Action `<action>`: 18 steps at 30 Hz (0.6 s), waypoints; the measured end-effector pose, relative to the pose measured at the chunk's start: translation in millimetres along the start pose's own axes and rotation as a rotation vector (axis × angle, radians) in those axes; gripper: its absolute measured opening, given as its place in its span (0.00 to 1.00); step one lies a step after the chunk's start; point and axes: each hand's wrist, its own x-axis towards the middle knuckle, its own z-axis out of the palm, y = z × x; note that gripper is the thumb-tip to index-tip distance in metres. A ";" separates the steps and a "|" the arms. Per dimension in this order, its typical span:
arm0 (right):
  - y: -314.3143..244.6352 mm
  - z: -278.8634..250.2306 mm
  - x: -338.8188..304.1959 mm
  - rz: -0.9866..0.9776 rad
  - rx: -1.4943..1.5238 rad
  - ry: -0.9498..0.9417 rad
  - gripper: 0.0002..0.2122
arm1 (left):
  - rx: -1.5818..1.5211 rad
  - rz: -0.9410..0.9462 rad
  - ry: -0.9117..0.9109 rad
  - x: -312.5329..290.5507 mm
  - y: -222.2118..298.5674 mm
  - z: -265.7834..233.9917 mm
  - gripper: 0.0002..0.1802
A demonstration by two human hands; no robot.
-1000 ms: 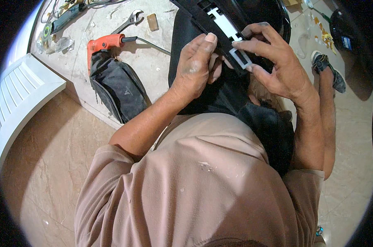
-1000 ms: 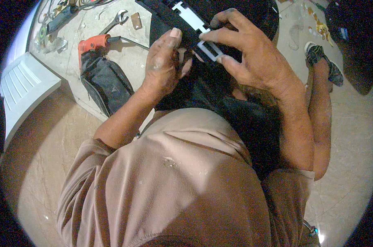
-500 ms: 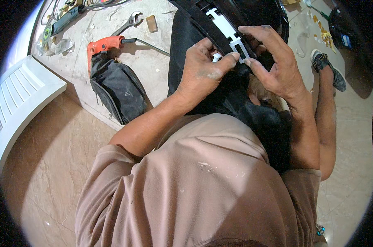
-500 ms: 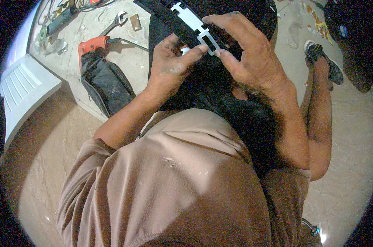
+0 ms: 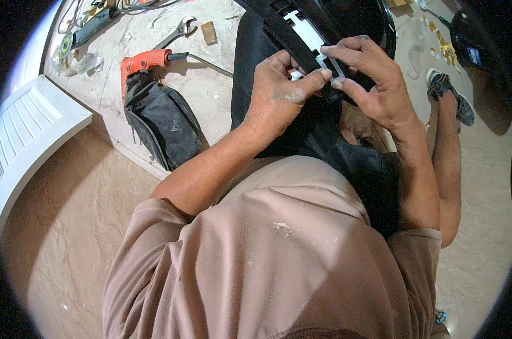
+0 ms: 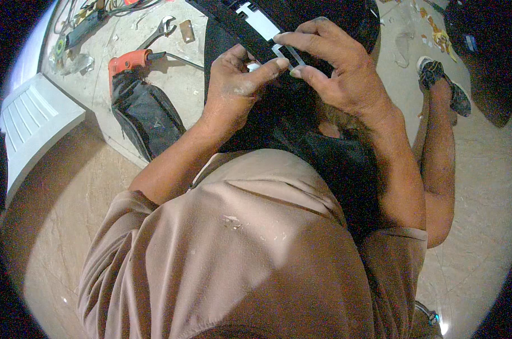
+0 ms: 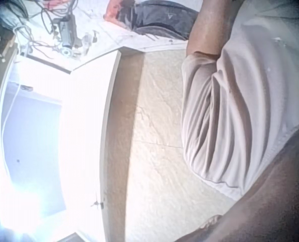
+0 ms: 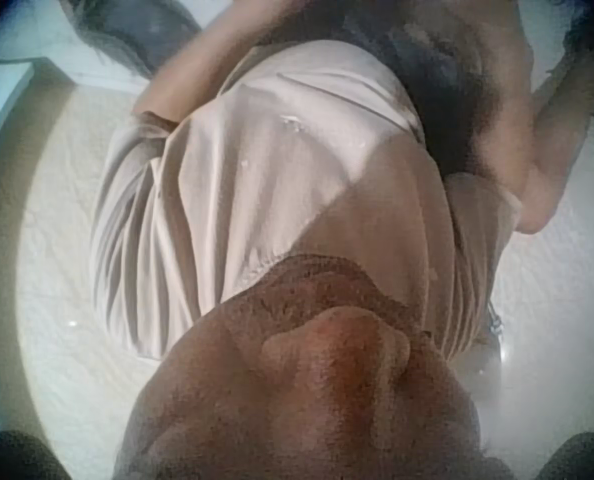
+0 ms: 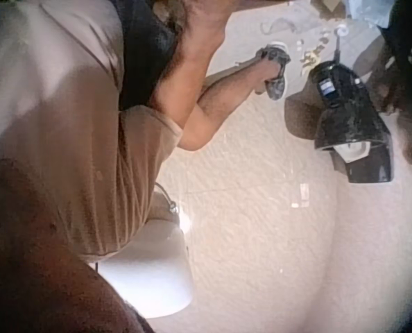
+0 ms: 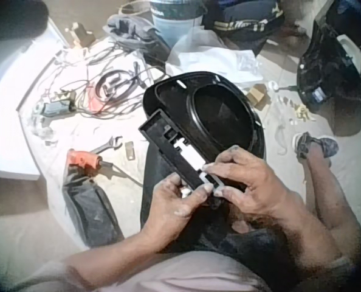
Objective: The person installs mounting hardware onto a black toilet seat. They insert plastic bolts and white gaskets into the hinges of the seat while sitting on the floor.
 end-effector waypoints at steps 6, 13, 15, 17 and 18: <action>-4.7 5.3 1.9 -0.003 -0.114 -0.040 0.24 | -0.275 -0.125 -0.081 -5.9 -0.8 -9.6 0.18; -11.3 9.7 4.9 -0.078 -0.208 0.040 0.25 | -0.420 -0.101 -0.123 -5.4 -4.7 -16.7 0.23; -12.4 10.7 4.4 -0.046 -0.143 0.134 0.21 | -0.306 -0.075 -0.143 -8.0 -1.7 -17.9 0.19; -12.8 12.0 4.2 -0.029 -0.055 0.149 0.19 | -0.192 -0.072 -0.153 -10.2 2.2 -18.9 0.15; -12.8 12.8 4.4 -0.013 0.028 0.165 0.17 | -0.235 -0.109 -0.152 -10.4 3.9 -19.0 0.12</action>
